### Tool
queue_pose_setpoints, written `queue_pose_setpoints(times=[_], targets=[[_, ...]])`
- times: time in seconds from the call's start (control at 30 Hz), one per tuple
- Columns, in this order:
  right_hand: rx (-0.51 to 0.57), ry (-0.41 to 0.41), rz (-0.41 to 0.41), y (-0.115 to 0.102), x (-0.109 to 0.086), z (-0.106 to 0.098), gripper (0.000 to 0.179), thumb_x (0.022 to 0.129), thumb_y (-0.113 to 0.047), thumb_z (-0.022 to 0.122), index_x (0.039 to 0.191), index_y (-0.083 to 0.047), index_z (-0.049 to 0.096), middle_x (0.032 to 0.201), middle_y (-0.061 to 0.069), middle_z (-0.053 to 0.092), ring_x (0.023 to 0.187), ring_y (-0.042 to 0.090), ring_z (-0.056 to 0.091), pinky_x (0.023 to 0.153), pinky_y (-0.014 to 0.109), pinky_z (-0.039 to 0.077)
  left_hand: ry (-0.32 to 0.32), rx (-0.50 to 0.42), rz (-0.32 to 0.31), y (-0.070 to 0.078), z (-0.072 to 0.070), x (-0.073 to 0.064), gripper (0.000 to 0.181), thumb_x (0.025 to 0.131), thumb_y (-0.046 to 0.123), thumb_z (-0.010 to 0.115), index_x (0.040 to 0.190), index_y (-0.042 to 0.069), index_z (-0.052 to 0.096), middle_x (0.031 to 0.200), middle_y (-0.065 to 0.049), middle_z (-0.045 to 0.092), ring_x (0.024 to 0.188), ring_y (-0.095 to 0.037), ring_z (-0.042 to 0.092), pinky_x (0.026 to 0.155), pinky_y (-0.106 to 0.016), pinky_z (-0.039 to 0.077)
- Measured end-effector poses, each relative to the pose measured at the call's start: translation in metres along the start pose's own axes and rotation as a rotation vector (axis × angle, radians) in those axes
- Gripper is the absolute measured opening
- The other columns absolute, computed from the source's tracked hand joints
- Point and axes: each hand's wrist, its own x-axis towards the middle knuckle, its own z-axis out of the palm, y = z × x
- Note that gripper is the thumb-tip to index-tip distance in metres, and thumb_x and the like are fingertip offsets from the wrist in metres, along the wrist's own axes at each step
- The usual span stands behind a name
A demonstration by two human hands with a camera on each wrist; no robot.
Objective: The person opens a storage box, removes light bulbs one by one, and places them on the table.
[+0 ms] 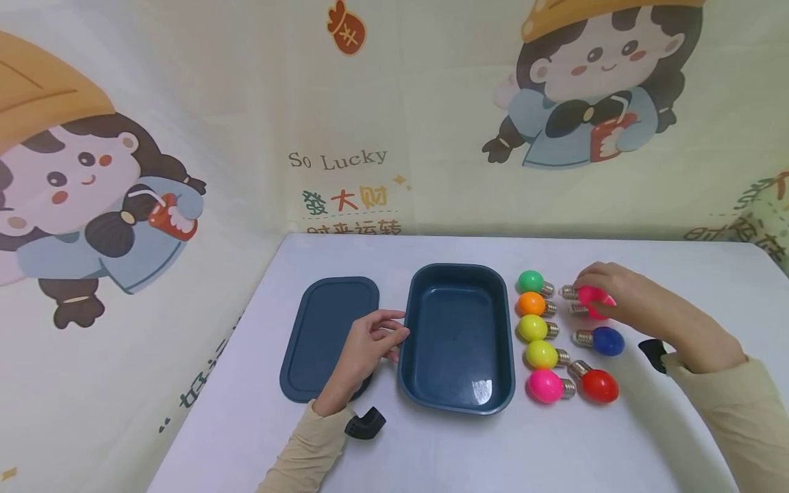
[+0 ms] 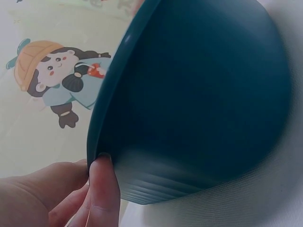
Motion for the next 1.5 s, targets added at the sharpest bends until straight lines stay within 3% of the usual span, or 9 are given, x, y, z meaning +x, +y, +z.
queue_pose_setpoints(times=[0.7,1.5], targets=[[0.037,-0.053,0.085,0.022,0.012,-0.002,0.041,0.071,0.002,0.085,0.108,-0.004,0.071,0.114,0.02,0.063,0.108,0.042,0.058,0.078,0.048,0.061,-0.005,0.005,-0.003,-0.001,0.0,0.003,0.038,0.089,0.014,0.075,0.125,0.004,0.065,0.103,-0.017,0.068,0.071,-0.015,0.065,0.061,-0.031,0.061],[0.072,-0.14,0.128,0.032,0.014,0.015,0.04,0.073,-0.002,0.084,0.111,-0.001,0.07,0.112,0.022,0.064,0.107,0.047,0.058,0.081,0.054,0.058,-0.011,-0.012,-0.006,0.002,-0.002,0.002,0.038,0.09,0.011,0.073,0.125,0.002,0.064,0.103,-0.019,0.067,0.069,-0.014,0.064,0.059,-0.029,0.06]])
